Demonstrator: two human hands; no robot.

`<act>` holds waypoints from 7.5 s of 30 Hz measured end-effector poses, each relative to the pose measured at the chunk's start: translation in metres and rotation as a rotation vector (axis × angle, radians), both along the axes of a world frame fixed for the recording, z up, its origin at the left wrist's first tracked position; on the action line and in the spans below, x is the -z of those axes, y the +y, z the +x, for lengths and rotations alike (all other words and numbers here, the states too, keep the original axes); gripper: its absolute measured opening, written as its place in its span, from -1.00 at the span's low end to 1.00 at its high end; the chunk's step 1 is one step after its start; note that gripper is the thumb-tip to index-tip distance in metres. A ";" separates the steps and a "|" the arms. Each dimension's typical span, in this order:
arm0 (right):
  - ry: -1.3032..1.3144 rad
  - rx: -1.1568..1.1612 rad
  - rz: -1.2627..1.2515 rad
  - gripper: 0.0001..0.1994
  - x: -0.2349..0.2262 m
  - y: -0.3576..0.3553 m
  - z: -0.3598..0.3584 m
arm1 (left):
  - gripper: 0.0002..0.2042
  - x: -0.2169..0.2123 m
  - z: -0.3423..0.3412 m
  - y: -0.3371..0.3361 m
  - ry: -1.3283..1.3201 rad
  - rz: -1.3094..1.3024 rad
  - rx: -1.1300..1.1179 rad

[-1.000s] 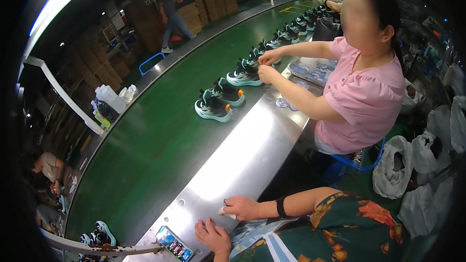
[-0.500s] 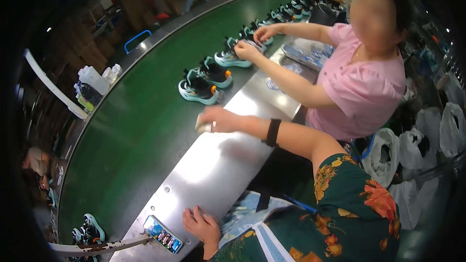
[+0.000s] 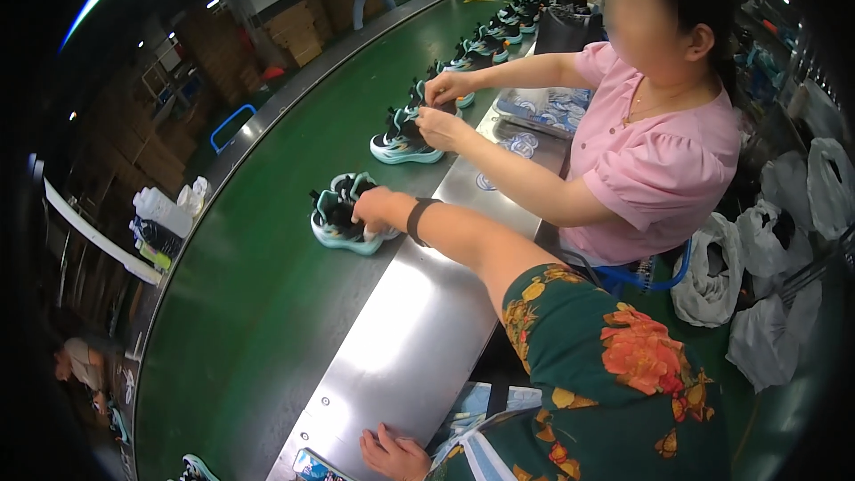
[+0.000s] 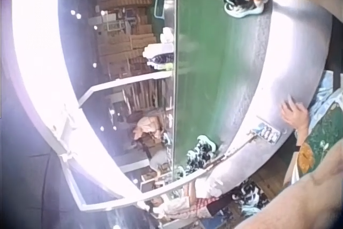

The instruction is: Inserting foam padding and inner lining into sneakers on a conveyor belt.

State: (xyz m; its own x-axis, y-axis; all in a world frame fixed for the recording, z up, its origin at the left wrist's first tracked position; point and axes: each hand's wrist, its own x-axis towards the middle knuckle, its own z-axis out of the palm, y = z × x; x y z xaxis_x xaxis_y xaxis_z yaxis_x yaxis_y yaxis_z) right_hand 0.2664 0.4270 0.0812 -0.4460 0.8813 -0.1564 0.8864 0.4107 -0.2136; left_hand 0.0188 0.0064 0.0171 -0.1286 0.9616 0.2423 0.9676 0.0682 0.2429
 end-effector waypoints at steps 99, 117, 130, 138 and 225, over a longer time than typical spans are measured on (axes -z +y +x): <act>0.256 -0.902 0.001 -0.77 -0.023 -0.277 -0.086 | -0.59 -0.103 -0.003 0.034 -1.099 -0.965 -0.031; 0.706 -0.644 -0.337 -0.71 -0.027 -0.281 -0.068 | -0.82 -0.111 0.033 0.010 -1.565 -0.636 -0.233; 0.430 -0.387 -0.038 -0.84 -0.038 -0.298 -0.062 | -0.83 -0.054 0.022 0.018 -1.688 -0.662 -0.140; 0.473 -0.413 -0.001 -0.84 -0.033 -0.301 -0.058 | -0.81 -0.051 0.016 0.024 -1.610 -0.767 -0.107; 0.580 -0.376 -0.108 -0.53 -0.034 -0.324 -0.026 | -0.68 -0.074 0.030 0.032 -1.744 -0.844 -0.108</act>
State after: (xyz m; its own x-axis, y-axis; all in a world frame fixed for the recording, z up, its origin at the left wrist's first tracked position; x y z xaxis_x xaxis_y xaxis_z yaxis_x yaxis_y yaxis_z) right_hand 0.2406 0.1027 0.1155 -0.7556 0.6438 0.1207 0.4192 0.6169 -0.6661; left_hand 0.0487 0.0386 0.0914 0.2642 0.7164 -0.6457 -0.2795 0.6977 0.6597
